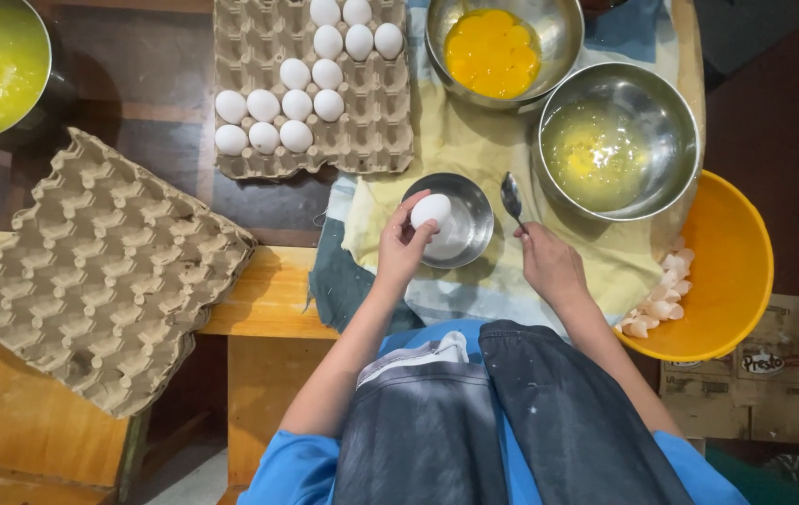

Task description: Cracking eggs and separating the yolks from the whites into separate bowls by hand.

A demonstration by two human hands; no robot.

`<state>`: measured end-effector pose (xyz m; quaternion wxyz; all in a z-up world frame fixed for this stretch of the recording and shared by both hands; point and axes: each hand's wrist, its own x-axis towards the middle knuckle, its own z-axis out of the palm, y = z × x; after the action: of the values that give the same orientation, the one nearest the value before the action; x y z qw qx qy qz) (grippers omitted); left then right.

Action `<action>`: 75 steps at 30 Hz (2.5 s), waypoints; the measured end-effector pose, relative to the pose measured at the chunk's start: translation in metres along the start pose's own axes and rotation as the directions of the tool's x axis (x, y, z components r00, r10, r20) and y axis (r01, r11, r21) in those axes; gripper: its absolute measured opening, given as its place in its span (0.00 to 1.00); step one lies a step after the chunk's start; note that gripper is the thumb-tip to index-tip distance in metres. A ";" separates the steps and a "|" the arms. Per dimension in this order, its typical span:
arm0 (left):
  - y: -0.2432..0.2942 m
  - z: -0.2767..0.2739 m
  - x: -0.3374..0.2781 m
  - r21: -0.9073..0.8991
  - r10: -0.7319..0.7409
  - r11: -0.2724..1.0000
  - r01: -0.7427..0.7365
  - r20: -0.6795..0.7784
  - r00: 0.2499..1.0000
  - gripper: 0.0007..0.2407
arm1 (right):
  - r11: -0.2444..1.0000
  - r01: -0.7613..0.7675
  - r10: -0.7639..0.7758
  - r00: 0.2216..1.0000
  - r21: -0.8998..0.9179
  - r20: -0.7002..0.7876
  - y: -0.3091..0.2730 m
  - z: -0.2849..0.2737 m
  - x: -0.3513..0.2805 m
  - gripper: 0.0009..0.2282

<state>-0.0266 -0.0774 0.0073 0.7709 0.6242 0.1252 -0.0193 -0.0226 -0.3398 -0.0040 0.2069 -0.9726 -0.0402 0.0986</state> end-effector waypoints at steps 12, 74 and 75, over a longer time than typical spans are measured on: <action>0.000 0.001 0.000 -0.015 0.010 1.000 -0.010 0.010 1.000 0.21 | 0.999 0.028 -0.027 0.999 0.035 -0.033 0.005 0.005 0.002 0.10; -0.028 0.006 0.021 -0.073 0.008 0.997 -0.004 0.054 0.999 0.18 | 0.820 0.525 -0.572 0.729 -0.230 -0.377 -0.041 0.022 0.012 0.08; -0.025 0.007 0.020 -0.074 0.009 0.997 -0.004 0.056 0.998 0.18 | 0.820 0.523 -0.571 0.729 -0.232 -0.377 -0.037 0.021 0.015 0.08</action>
<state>-0.0106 -0.0874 -0.0201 0.7967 0.5949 0.1021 -0.0297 -0.0141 -0.2959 -0.0099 0.1768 -0.9238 -0.2839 -0.1862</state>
